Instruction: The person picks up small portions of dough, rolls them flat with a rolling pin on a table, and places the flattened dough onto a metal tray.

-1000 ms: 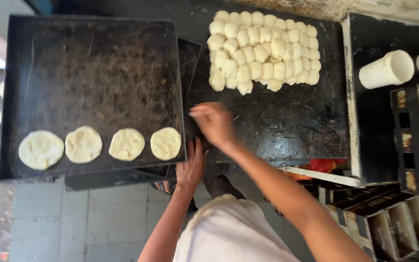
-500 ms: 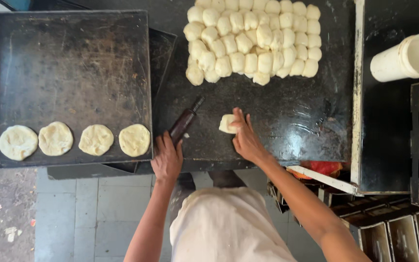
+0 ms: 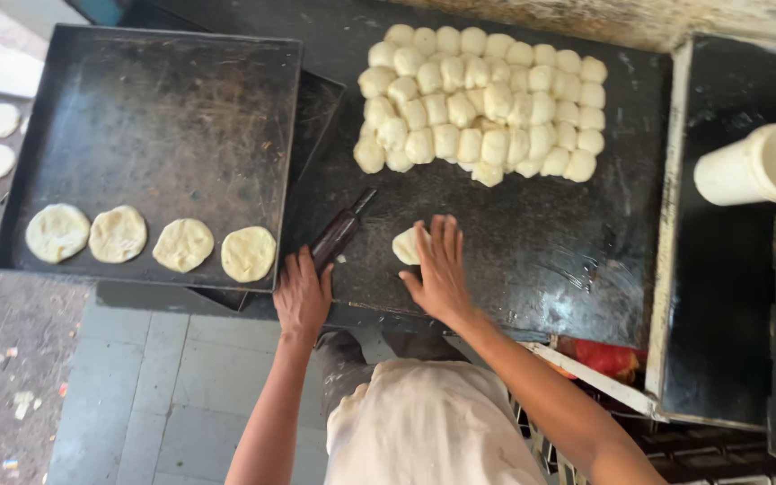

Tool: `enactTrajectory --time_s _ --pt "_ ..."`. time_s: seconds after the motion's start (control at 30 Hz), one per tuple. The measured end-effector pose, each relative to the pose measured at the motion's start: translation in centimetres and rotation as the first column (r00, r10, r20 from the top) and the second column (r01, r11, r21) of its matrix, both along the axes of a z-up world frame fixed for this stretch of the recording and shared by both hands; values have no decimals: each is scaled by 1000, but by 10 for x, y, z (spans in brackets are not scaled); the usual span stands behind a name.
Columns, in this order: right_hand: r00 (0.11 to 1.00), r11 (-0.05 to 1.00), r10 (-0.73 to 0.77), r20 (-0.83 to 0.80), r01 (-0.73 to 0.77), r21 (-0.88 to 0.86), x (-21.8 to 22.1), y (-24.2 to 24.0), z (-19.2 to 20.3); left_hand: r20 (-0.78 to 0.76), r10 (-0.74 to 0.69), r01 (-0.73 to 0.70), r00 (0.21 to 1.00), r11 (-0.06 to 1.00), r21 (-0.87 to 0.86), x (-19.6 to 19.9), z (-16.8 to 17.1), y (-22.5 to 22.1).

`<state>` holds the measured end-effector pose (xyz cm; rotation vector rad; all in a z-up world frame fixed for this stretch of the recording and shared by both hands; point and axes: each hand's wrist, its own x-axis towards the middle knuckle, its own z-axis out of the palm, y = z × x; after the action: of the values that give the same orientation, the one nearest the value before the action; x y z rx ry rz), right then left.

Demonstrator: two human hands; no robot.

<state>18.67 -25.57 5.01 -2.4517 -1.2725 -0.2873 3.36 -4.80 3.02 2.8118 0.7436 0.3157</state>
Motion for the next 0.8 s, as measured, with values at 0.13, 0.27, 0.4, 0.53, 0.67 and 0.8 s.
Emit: enactTrajectory --time_s 0.13,0.27,0.4,0.53,0.67,0.8 --pt "908 997 -76 -412 70 -29 19 10 -17 -38 -10 10 999 1000 -3 -12 -13 -5" --pt "940 964 234 -248 -258 -69 43 13 -45 -35 -27 27 999 1000 -13 -10 -18 1" --pt "837 933 350 -421 -273 233 7 0 -43 40 -44 42 998 997 58 -9 -14 -1" --pt "966 961 190 -177 -220 -165 -33 11 20 -28 -9 6 1000 997 -82 4 1 -3" --pt "820 854 -162 -550 -163 -494 -8 34 63 66 -140 148 988 981 -128 42 5 10" --pt "977 914 32 -209 56 403 35 10 11 70 -489 491 870 840 -232 60 2 5"
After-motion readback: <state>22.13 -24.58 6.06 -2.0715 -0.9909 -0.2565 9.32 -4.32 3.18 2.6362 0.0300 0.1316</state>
